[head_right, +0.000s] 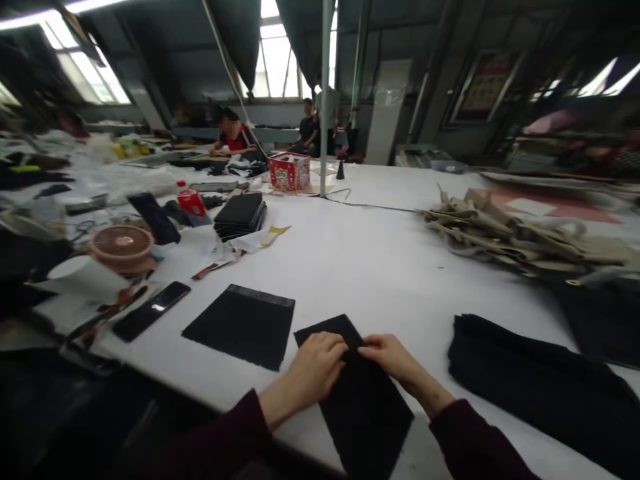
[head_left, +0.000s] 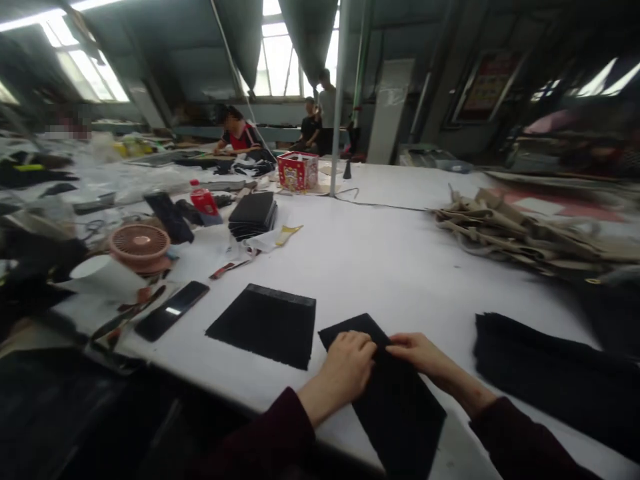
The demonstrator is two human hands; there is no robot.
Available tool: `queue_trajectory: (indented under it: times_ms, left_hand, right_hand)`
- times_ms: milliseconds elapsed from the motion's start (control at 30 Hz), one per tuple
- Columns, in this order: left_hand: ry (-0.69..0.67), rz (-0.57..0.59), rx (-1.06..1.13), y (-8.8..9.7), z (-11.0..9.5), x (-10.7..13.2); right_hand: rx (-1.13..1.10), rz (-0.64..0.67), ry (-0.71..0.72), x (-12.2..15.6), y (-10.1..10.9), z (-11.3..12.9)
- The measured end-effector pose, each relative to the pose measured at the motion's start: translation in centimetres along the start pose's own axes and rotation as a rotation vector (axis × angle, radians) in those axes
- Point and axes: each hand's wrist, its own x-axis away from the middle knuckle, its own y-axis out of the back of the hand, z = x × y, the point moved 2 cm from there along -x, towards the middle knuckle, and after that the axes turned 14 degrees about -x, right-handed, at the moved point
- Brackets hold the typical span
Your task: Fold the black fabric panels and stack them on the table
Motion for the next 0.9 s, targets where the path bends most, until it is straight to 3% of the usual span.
queue_trajectory:
  times_ms: [100, 233, 367, 667, 900]
  left_hand:
    - [0.033, 0.059, -0.134, -0.7, 1.3, -0.1]
    - [0.047, 0.078, -0.197, -2.0, 0.5, 0.6]
    - [0.032, 0.061, -0.203, -2.1, 0.4, 0.1]
    - [-0.063, 0.035, -0.248, -2.4, 2.7, -1.9]
    - [-0.099, 0.018, -0.206, -2.9, 3.5, -2.0]
  right_hand:
    - [0.166, -0.174, 0.126, -1.1, 0.2, -0.6]
    - [0.306, -0.349, 0.253, -2.3, -0.9, -1.4]
    - [0.416, -0.454, 0.367, -2.0, -2.7, -2.3]
    - [0.765, -0.537, 0.734, -1.4, -3.9, -4.3]
    - [0.865, -0.532, 0.791, -1.5, -4.0, -4.8]
